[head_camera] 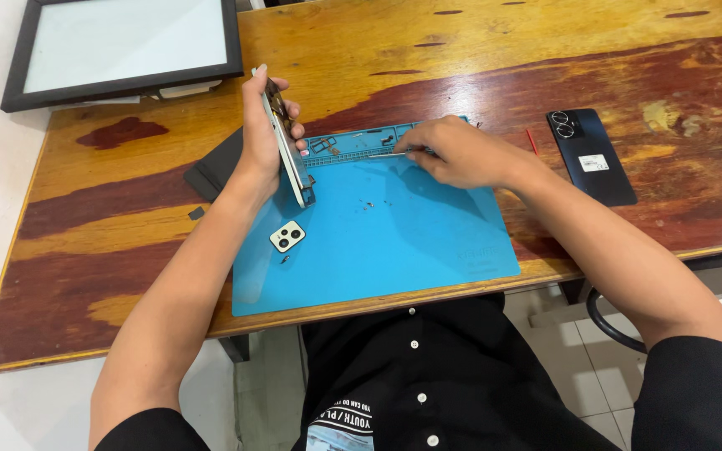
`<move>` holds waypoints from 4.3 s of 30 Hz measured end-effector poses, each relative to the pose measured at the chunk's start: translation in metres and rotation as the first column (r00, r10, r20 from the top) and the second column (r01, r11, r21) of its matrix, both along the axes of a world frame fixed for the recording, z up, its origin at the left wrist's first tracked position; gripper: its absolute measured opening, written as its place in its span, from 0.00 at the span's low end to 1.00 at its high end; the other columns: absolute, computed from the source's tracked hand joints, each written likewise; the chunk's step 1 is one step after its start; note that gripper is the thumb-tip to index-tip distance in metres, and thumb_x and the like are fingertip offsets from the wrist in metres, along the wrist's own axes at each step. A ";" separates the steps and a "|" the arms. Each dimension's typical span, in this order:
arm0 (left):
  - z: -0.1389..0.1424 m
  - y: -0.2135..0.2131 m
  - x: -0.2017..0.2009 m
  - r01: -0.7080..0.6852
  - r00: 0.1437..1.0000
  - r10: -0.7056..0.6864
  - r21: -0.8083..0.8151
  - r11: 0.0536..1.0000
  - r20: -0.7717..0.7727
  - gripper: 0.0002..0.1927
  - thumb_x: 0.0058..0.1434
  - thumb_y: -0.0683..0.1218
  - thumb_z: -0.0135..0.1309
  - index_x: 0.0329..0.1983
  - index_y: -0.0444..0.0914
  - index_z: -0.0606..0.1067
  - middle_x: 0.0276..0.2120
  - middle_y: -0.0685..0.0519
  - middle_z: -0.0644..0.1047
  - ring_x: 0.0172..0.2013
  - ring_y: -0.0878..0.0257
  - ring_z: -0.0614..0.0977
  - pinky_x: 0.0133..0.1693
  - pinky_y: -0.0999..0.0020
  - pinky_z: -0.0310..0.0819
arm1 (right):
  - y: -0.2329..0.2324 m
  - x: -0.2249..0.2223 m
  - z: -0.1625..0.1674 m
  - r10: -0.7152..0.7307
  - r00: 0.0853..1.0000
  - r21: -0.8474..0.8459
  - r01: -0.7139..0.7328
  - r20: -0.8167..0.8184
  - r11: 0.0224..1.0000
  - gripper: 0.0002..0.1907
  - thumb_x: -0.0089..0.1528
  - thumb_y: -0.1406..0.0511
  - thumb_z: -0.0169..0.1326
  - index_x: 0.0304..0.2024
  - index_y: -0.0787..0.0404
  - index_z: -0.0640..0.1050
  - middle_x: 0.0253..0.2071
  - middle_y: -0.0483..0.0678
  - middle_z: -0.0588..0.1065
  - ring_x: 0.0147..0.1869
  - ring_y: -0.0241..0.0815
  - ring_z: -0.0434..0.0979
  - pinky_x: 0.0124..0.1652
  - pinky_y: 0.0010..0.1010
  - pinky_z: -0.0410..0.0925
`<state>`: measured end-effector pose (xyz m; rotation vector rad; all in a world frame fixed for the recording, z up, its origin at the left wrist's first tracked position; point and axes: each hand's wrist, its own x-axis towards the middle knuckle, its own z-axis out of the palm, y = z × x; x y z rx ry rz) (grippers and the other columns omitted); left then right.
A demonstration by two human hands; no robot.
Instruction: The person uses a precision screwdriver to remove multiple screws from the back of a disassembled smartphone. They then use a metal prying tool to separate the back cover from the phone body and place the cover on the work mat.
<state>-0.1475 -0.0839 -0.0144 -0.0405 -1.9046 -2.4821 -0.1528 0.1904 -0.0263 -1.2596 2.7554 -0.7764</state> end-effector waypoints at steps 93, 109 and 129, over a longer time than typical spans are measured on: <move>-0.002 0.001 -0.002 -0.003 1.000 0.003 -0.059 0.998 0.011 0.35 0.61 0.74 0.40 0.52 0.42 0.63 0.31 0.57 0.66 0.26 0.70 0.70 0.24 0.73 0.67 | -0.020 -0.005 -0.019 -0.123 0.992 -0.063 0.122 -0.004 0.990 0.11 0.66 0.69 0.49 0.47 0.68 0.79 0.39 0.62 0.80 0.42 0.62 0.81 0.42 0.47 0.71; -0.001 0.003 -0.002 0.005 0.999 -0.003 -0.048 0.999 0.038 0.34 0.61 0.74 0.40 0.51 0.43 0.64 0.31 0.57 0.66 0.26 0.70 0.70 0.24 0.73 0.67 | -0.020 -0.006 -0.019 -0.115 0.993 -0.035 0.116 0.016 0.993 0.12 0.65 0.69 0.49 0.48 0.65 0.79 0.38 0.60 0.81 0.40 0.59 0.82 0.40 0.45 0.72; -0.004 0.003 -0.003 0.009 0.999 -0.008 -0.030 0.999 0.043 0.33 0.61 0.74 0.41 0.51 0.44 0.64 0.30 0.57 0.66 0.25 0.70 0.71 0.24 0.73 0.67 | -0.015 -0.009 -0.021 -0.082 0.993 -0.059 0.087 0.089 0.994 0.12 0.67 0.66 0.49 0.50 0.64 0.77 0.39 0.58 0.81 0.43 0.55 0.83 0.42 0.42 0.73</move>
